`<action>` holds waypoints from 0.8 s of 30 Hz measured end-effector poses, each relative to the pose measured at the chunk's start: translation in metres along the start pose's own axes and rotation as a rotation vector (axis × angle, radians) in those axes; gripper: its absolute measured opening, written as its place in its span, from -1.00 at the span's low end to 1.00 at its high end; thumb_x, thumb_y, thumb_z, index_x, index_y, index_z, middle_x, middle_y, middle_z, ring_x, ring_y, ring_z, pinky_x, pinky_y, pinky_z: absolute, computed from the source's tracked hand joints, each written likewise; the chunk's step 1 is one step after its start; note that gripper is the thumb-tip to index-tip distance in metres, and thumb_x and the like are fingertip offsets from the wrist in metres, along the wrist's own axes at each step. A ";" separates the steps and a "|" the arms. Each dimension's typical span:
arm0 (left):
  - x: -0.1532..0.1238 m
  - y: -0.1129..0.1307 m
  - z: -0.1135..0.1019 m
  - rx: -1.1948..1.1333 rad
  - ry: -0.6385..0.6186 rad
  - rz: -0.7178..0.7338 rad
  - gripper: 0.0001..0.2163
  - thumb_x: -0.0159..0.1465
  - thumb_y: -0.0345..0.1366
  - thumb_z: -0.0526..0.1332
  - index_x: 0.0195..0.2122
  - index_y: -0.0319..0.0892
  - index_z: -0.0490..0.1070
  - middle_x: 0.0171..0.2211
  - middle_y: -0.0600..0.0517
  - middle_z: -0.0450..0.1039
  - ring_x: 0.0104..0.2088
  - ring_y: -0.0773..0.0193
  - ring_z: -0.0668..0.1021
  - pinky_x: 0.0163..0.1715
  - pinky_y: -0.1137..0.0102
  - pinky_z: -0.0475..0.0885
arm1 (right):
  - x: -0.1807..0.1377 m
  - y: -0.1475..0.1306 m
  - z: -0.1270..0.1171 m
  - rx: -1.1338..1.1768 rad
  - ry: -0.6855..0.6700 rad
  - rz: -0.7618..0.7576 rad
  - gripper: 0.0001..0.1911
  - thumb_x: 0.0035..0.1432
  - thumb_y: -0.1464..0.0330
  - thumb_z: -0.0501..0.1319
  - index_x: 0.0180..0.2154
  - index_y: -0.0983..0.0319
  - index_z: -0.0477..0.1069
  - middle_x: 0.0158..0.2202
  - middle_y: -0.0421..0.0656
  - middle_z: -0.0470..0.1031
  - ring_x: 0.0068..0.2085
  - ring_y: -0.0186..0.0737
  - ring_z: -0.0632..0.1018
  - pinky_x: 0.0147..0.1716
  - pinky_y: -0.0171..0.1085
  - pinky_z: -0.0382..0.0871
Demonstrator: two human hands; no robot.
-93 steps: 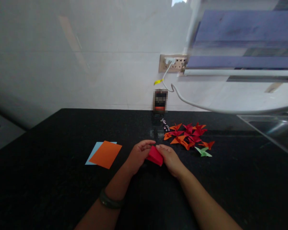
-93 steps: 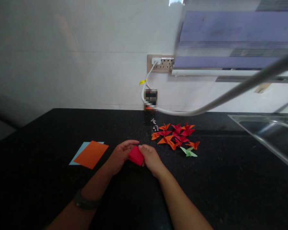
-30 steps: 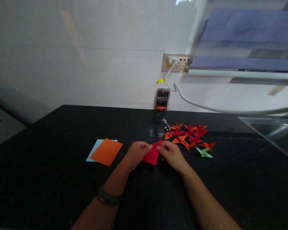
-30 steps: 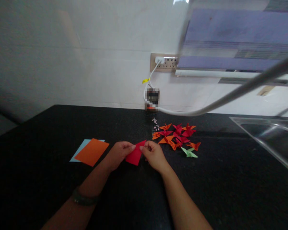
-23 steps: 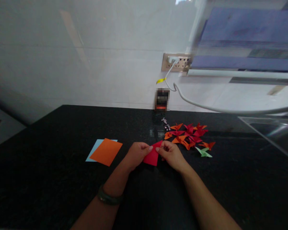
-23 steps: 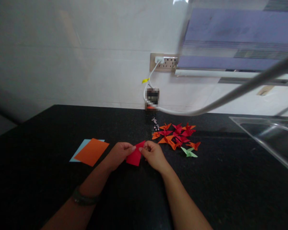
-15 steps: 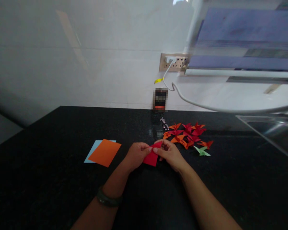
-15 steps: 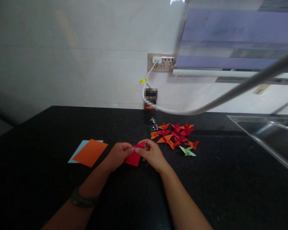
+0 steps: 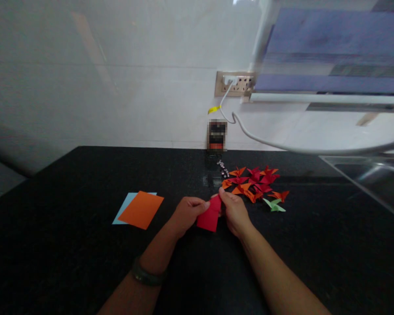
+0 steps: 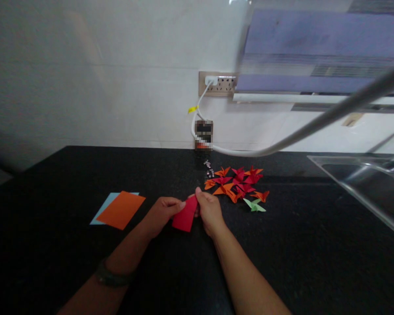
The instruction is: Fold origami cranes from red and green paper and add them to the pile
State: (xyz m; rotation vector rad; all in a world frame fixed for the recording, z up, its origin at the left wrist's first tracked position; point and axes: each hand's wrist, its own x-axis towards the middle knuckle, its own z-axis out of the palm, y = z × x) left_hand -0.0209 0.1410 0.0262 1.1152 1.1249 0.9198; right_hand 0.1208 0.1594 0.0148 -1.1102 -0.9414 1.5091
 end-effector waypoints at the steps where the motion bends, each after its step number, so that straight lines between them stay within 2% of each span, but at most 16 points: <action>1: 0.001 -0.001 -0.001 -0.035 0.028 0.005 -0.76 0.04 -0.16 0.22 -0.49 -0.27 0.51 -0.59 0.04 0.43 -0.56 0.36 0.39 -0.50 0.44 0.26 | 0.000 -0.001 -0.001 -0.022 -0.003 -0.012 -0.59 -0.07 0.04 0.18 -0.50 0.29 0.38 -0.71 -0.29 0.26 -0.70 -0.45 0.24 -0.73 -0.43 0.09; 3: 0.003 -0.001 -0.003 -0.023 0.115 0.055 -0.76 0.03 -0.15 0.22 -0.48 -0.24 0.52 -0.56 0.05 0.42 -0.53 0.35 0.40 -0.47 0.43 0.28 | 0.000 -0.001 -0.003 -0.091 -0.037 -0.055 -0.64 -0.10 0.10 0.23 -0.40 0.28 0.41 -0.65 -0.30 0.29 -0.67 -0.46 0.24 -0.74 -0.45 0.09; 5: 0.004 -0.001 -0.004 0.093 0.207 0.136 -0.79 0.02 -0.18 0.23 -0.50 -0.23 0.53 -0.56 0.06 0.39 -0.52 0.36 0.38 -0.48 0.45 0.27 | 0.001 0.000 -0.005 -0.188 -0.101 -0.129 -0.72 -0.13 0.21 0.28 -0.36 0.26 0.43 -0.63 -0.31 0.29 -0.66 -0.47 0.22 -0.72 -0.45 0.08; 7: 0.004 0.000 -0.005 0.169 0.263 0.179 -0.82 0.00 -0.21 0.25 -0.51 -0.23 0.53 -0.57 0.05 0.39 -0.51 0.36 0.39 -0.47 0.45 0.27 | 0.002 0.001 -0.006 -0.289 -0.133 -0.269 -0.84 -0.11 0.31 0.27 -0.41 0.25 0.46 -0.59 -0.28 0.31 -0.62 -0.46 0.24 -0.66 -0.43 0.12; 10: 0.004 0.001 -0.004 0.075 0.315 0.129 -0.76 -0.02 -0.20 0.27 -0.38 -0.24 0.52 -0.57 0.05 0.42 -0.54 0.37 0.41 -0.50 0.46 0.28 | 0.002 0.001 -0.007 -0.431 -0.090 -0.561 -0.92 -0.06 0.44 0.21 -0.46 0.23 0.49 -0.50 -0.20 0.37 -0.49 -0.37 0.36 -0.52 -0.37 0.24; 13: 0.005 -0.002 -0.005 -0.125 0.260 0.024 -0.68 0.03 -0.13 0.23 -0.29 -0.26 0.48 -0.58 0.05 0.42 -0.60 0.41 0.40 -0.55 0.47 0.29 | 0.000 0.000 -0.006 -0.536 -0.096 -0.762 -0.80 -0.04 0.52 0.14 -0.44 0.18 0.51 -0.44 -0.17 0.38 -0.40 -0.32 0.41 -0.44 -0.33 0.29; 16: 0.007 -0.006 -0.008 -0.280 0.177 -0.021 -0.71 0.00 -0.22 0.27 -0.28 -0.29 0.44 -0.47 0.00 0.47 -0.52 0.39 0.46 -0.47 0.46 0.35 | -0.002 0.001 -0.006 -0.593 -0.191 -0.821 -0.75 -0.04 0.55 0.10 -0.44 0.16 0.51 -0.40 -0.15 0.37 -0.35 -0.30 0.43 -0.37 -0.30 0.32; 17: 0.008 -0.006 -0.008 -0.301 0.180 -0.020 -0.70 -0.02 -0.27 0.29 -0.26 -0.29 0.42 -0.45 0.00 0.47 -0.50 0.39 0.47 -0.44 0.46 0.36 | -0.002 0.002 -0.006 -0.590 -0.191 -0.812 -0.75 -0.04 0.54 0.10 -0.43 0.17 0.51 -0.39 -0.15 0.37 -0.33 -0.29 0.43 -0.35 -0.29 0.32; 19: 0.008 -0.006 -0.010 -0.295 0.213 0.004 -0.64 -0.04 -0.32 0.31 -0.19 -0.29 0.38 -0.49 0.03 0.47 -0.51 0.40 0.47 -0.45 0.47 0.36 | 0.000 0.002 -0.007 -0.533 -0.092 -0.717 -0.79 -0.03 0.50 0.10 -0.39 0.20 0.49 -0.37 -0.14 0.38 -0.32 -0.28 0.43 -0.36 -0.29 0.34; 21: 0.007 -0.004 -0.009 -0.254 0.200 0.041 -0.54 -0.04 -0.32 0.31 -0.09 -0.28 0.31 -0.55 0.08 0.45 -0.54 0.40 0.46 -0.47 0.48 0.36 | 0.002 0.001 -0.007 -0.424 0.056 -0.497 -0.80 -0.01 0.38 0.13 -0.30 0.24 0.45 -0.39 -0.14 0.38 -0.39 -0.29 0.42 -0.48 -0.33 0.34; 22: 0.006 -0.003 -0.009 -0.230 0.176 0.054 -0.50 -0.04 -0.32 0.31 -0.05 -0.27 0.27 -0.57 0.09 0.45 -0.55 0.40 0.46 -0.48 0.48 0.36 | 0.003 0.000 -0.007 -0.366 0.088 -0.363 -0.75 -0.01 0.30 0.15 -0.27 0.27 0.43 -0.42 -0.15 0.38 -0.46 -0.32 0.40 -0.57 -0.36 0.31; 24: 0.005 -0.001 -0.008 -0.195 0.116 0.053 -0.46 -0.06 -0.31 0.33 -0.03 -0.27 0.23 -0.58 0.09 0.45 -0.56 0.38 0.47 -0.49 0.46 0.37 | 0.004 -0.001 -0.006 -0.275 0.029 -0.137 -0.66 -0.07 0.20 0.20 -0.28 0.30 0.41 -0.53 -0.20 0.36 -0.60 -0.40 0.33 -0.72 -0.42 0.17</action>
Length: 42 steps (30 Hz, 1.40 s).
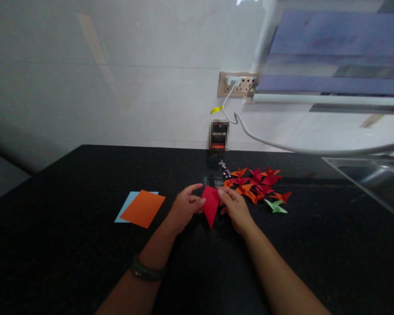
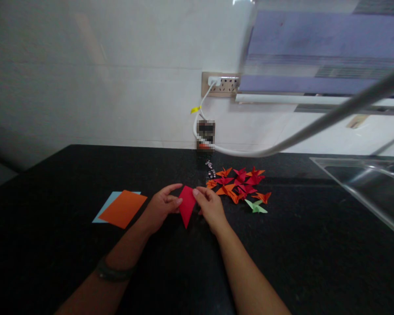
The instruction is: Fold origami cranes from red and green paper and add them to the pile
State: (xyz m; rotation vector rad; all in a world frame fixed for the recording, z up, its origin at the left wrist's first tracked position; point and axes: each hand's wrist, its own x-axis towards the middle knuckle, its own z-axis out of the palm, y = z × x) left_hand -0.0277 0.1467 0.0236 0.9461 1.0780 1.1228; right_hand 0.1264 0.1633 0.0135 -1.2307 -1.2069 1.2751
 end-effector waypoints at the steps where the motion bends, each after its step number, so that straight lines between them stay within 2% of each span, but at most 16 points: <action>1: 0.000 0.000 0.001 0.010 -0.020 -0.015 -0.48 -0.06 -0.30 0.33 -0.06 -0.28 0.23 -0.58 0.08 0.45 -0.56 0.37 0.48 -0.49 0.45 0.37 | 0.000 0.000 0.001 0.036 -0.063 0.056 -0.66 -0.10 0.18 0.23 -0.33 0.31 0.41 -0.59 -0.24 0.34 -0.65 -0.44 0.28 -0.75 -0.44 0.11; 3: 0.000 -0.001 0.001 0.009 -0.033 -0.048 -0.55 -0.08 -0.29 0.34 -0.16 -0.29 0.27 -0.58 0.06 0.46 -0.57 0.35 0.49 -0.49 0.44 0.38 | -0.001 0.001 0.002 0.090 -0.139 0.082 -0.71 -0.16 0.21 0.28 -0.45 0.31 0.39 -0.68 -0.30 0.30 -0.71 -0.49 0.21 -0.77 -0.46 0.03; 5: 0.000 -0.003 0.000 -0.031 -0.036 -0.089 -0.61 -0.09 -0.29 0.35 -0.26 -0.28 0.30 -0.56 0.04 0.47 -0.56 0.34 0.50 -0.48 0.41 0.39 | -0.002 0.003 0.004 0.133 -0.109 0.054 -0.75 -0.18 0.24 0.30 -0.51 0.30 0.37 -0.71 -0.31 0.30 -0.73 -0.50 0.20 -0.76 -0.45 0.03; 8: 0.001 -0.004 -0.001 -0.084 -0.060 -0.165 -0.70 -0.10 -0.32 0.36 -0.36 -0.29 0.34 -0.51 0.01 0.48 -0.53 0.33 0.51 -0.44 0.39 0.41 | -0.003 0.005 0.005 0.172 -0.054 0.024 -0.76 -0.18 0.26 0.30 -0.51 0.29 0.37 -0.70 -0.30 0.33 -0.70 -0.47 0.26 -0.72 -0.43 0.09; 11: -0.001 0.000 -0.003 -0.099 -0.094 -0.206 -0.77 -0.08 -0.32 0.34 -0.42 -0.30 0.37 -0.52 0.01 0.47 -0.55 0.34 0.51 -0.46 0.39 0.41 | -0.002 0.003 0.003 0.173 -0.088 0.001 -0.78 -0.17 0.28 0.30 -0.47 0.28 0.38 -0.67 -0.30 0.36 -0.68 -0.45 0.30 -0.69 -0.43 0.14; 15: -0.004 0.006 -0.006 -0.120 -0.115 -0.212 -0.81 -0.04 -0.30 0.30 -0.45 -0.31 0.38 -0.59 0.04 0.43 -0.60 0.38 0.47 -0.53 0.43 0.37 | -0.002 0.000 -0.003 0.078 -0.216 -0.072 -0.81 -0.13 0.36 0.24 -0.36 0.26 0.41 -0.58 -0.28 0.41 -0.66 -0.45 0.33 -0.67 -0.42 0.21; 19: -0.004 0.007 -0.008 -0.102 -0.131 -0.215 -0.82 -0.04 -0.30 0.30 -0.46 -0.31 0.39 -0.58 0.04 0.42 -0.60 0.38 0.46 -0.53 0.43 0.35 | -0.002 0.001 -0.006 -0.121 -0.205 -0.275 -0.87 -0.11 0.46 0.16 -0.43 0.25 0.46 -0.55 -0.24 0.46 -0.55 -0.39 0.42 -0.54 -0.40 0.29; 23: -0.003 0.007 -0.007 -0.077 -0.086 -0.218 -0.86 -0.02 -0.33 0.26 -0.47 -0.29 0.37 -0.60 0.05 0.41 -0.62 0.39 0.44 -0.55 0.44 0.32 | -0.003 0.002 -0.008 -0.279 -0.245 -0.476 -0.79 -0.10 0.53 0.11 -0.43 0.23 0.49 -0.45 -0.18 0.52 -0.44 -0.33 0.50 -0.42 -0.35 0.36; 29: -0.001 0.004 -0.004 -0.065 -0.023 -0.205 -0.93 -0.01 -0.38 0.21 -0.50 -0.28 0.36 -0.66 0.09 0.35 -0.68 0.45 0.35 -0.62 0.51 0.20 | -0.004 -0.001 -0.009 -0.383 -0.355 -0.650 -0.74 -0.07 0.56 0.11 -0.38 0.18 0.51 -0.33 -0.13 0.53 -0.32 -0.29 0.54 -0.32 -0.30 0.41; 35: 0.004 -0.001 -0.005 0.083 0.069 -0.124 -0.94 0.01 -0.40 0.15 -0.52 -0.27 0.37 -0.66 0.10 0.34 -0.66 0.44 0.32 -0.61 0.50 0.18 | -0.002 0.004 -0.011 -0.568 -0.416 -0.731 -0.77 0.04 0.42 0.17 -0.24 0.12 0.50 -0.21 -0.11 0.49 -0.20 -0.25 0.50 -0.19 -0.24 0.38; 39: 0.004 0.000 -0.005 0.267 0.158 -0.030 -0.92 0.04 -0.41 0.12 -0.52 -0.26 0.38 -0.63 0.10 0.34 -0.64 0.45 0.31 -0.60 0.51 0.19 | -0.002 0.005 -0.010 -0.610 -0.390 -0.742 -0.76 0.09 0.39 0.14 -0.18 0.13 0.48 -0.18 -0.09 0.45 -0.18 -0.25 0.48 -0.18 -0.25 0.37; 42: 0.004 0.001 -0.003 0.337 0.173 -0.016 -0.92 0.06 -0.39 0.11 -0.50 -0.25 0.37 -0.62 0.10 0.35 -0.64 0.43 0.34 -0.63 0.51 0.21 | -0.004 0.004 -0.010 -0.608 -0.374 -0.740 -0.75 0.10 0.39 0.13 -0.18 0.14 0.48 -0.17 -0.09 0.44 -0.17 -0.26 0.47 -0.19 -0.27 0.36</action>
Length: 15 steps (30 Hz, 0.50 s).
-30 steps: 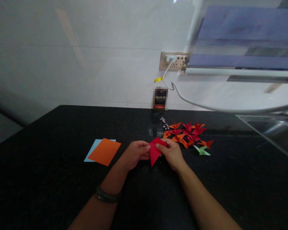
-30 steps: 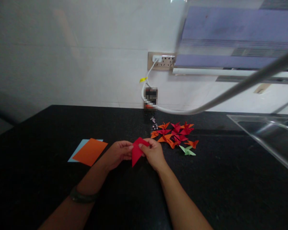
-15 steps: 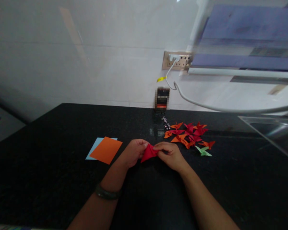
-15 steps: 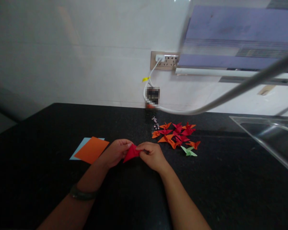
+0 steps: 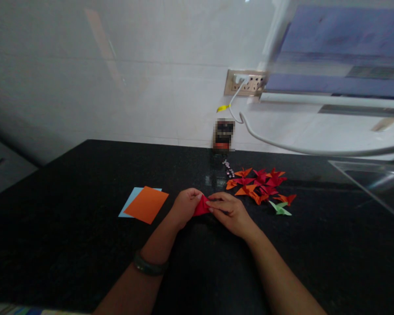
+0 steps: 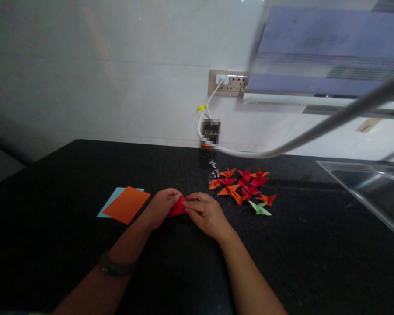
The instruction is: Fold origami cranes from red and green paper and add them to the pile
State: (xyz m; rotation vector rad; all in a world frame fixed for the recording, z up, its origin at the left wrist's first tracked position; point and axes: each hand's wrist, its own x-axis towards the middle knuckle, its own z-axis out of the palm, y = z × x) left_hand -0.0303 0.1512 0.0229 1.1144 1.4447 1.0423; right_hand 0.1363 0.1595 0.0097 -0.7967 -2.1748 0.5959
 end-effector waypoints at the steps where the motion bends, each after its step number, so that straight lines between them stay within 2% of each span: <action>1: 0.000 0.000 0.001 0.005 -0.004 -0.008 -0.92 0.08 -0.38 0.10 -0.49 -0.24 0.36 -0.62 0.10 0.35 -0.65 0.42 0.36 -0.64 0.51 0.21 | 0.000 -0.001 0.000 0.004 -0.005 -0.001 -0.75 0.10 0.40 0.12 -0.17 0.13 0.48 -0.18 -0.09 0.44 -0.18 -0.26 0.47 -0.20 -0.27 0.37; 4: 0.001 -0.002 0.004 -0.004 -0.006 -0.016 -0.91 0.11 -0.34 0.08 -0.47 -0.20 0.32 -0.65 0.11 0.34 -0.68 0.37 0.40 -0.68 0.48 0.25 | 0.001 -0.005 0.001 0.045 -0.007 0.012 -0.72 0.11 0.41 0.10 -0.13 0.10 0.44 -0.21 -0.12 0.46 -0.22 -0.28 0.48 -0.23 -0.28 0.37; 7: 0.002 -0.004 0.007 -0.002 0.019 0.028 -0.92 0.12 -0.33 0.09 -0.47 -0.18 0.31 -0.65 0.11 0.35 -0.68 0.34 0.41 -0.69 0.47 0.27 | 0.002 -0.006 0.004 0.061 0.095 0.126 -0.68 0.08 0.41 0.12 -0.08 0.15 0.40 -0.21 -0.10 0.49 -0.21 -0.24 0.49 -0.21 -0.24 0.36; 11: 0.000 -0.003 0.008 -0.022 0.056 0.079 -0.94 0.06 -0.34 0.16 -0.49 -0.20 0.38 -0.64 0.10 0.38 -0.64 0.37 0.40 -0.64 0.50 0.24 | 0.003 -0.004 0.009 0.096 0.178 0.288 -0.78 0.05 0.40 0.14 -0.22 0.20 0.45 -0.31 -0.12 0.52 -0.31 -0.24 0.50 -0.29 -0.25 0.38; 15: -0.005 0.000 0.006 -0.218 -0.108 -0.044 -0.91 0.02 -0.34 0.21 -0.46 -0.25 0.41 -0.63 0.09 0.40 -0.64 0.42 0.38 -0.61 0.51 0.23 | 0.004 -0.002 0.007 0.107 0.251 0.255 -0.83 0.03 0.42 0.15 -0.32 0.19 0.49 -0.42 -0.16 0.49 -0.40 -0.28 0.48 -0.39 -0.30 0.36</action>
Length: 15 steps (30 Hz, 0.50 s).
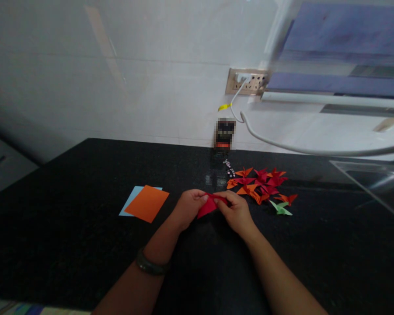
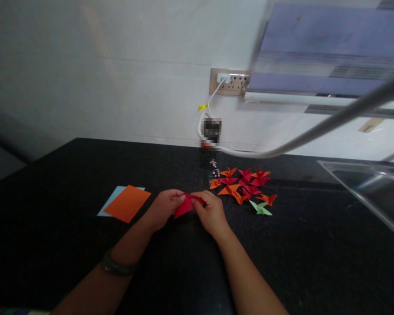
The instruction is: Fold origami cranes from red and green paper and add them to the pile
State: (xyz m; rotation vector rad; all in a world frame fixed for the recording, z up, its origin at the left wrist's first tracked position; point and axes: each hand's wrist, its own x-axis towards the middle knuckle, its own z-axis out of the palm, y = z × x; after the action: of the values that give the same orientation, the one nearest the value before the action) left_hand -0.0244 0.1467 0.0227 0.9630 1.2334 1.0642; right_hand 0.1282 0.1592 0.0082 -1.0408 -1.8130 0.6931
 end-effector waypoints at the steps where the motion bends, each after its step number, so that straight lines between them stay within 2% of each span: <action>1: -0.001 0.001 0.000 -0.057 -0.043 -0.050 -0.90 0.02 -0.34 0.21 -0.46 -0.26 0.40 -0.62 0.08 0.40 -0.64 0.41 0.39 -0.60 0.51 0.25 | 0.000 0.000 -0.001 0.006 0.010 -0.029 -0.82 0.04 0.42 0.15 -0.32 0.18 0.50 -0.45 -0.16 0.47 -0.42 -0.29 0.47 -0.41 -0.31 0.35; 4: -0.001 0.002 -0.002 -0.172 -0.089 -0.135 -0.90 0.00 -0.35 0.23 -0.47 -0.28 0.39 -0.59 0.06 0.43 -0.61 0.41 0.43 -0.57 0.49 0.30 | 0.001 0.000 -0.005 0.022 -0.028 -0.134 -0.77 0.06 0.45 0.13 -0.26 0.14 0.50 -0.43 -0.16 0.42 -0.39 -0.31 0.45 -0.41 -0.32 0.34; 8: 0.000 0.004 -0.008 -0.249 -0.127 -0.135 -0.90 0.00 -0.36 0.23 -0.48 -0.30 0.40 -0.61 0.04 0.43 -0.63 0.41 0.43 -0.58 0.50 0.28 | 0.002 0.000 -0.010 0.002 -0.179 -0.247 -0.68 0.10 0.47 0.07 -0.16 0.07 0.46 -0.33 -0.15 0.43 -0.32 -0.32 0.46 -0.36 -0.33 0.35; 11: 0.000 0.006 -0.011 -0.277 -0.178 -0.145 -0.89 -0.04 -0.36 0.25 -0.48 -0.30 0.41 -0.62 0.02 0.44 -0.63 0.39 0.44 -0.58 0.48 0.28 | 0.003 -0.002 -0.013 0.039 -0.239 -0.247 -0.65 0.10 0.49 0.05 -0.15 0.08 0.45 -0.32 -0.16 0.47 -0.31 -0.33 0.49 -0.33 -0.33 0.37; 15: -0.002 0.007 -0.011 -0.310 -0.197 -0.175 -0.88 -0.06 -0.38 0.28 -0.48 -0.30 0.43 -0.61 0.01 0.45 -0.61 0.37 0.45 -0.54 0.46 0.31 | 0.003 -0.004 -0.016 0.091 -0.253 -0.216 -0.67 0.07 0.52 0.06 -0.21 0.11 0.49 -0.32 -0.15 0.51 -0.31 -0.31 0.51 -0.32 -0.31 0.38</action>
State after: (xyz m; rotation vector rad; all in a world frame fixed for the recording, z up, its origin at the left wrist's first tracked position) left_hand -0.0365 0.1467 0.0291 0.6895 0.9394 0.9634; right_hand 0.1405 0.1598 0.0197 -0.7084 -2.0533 0.7936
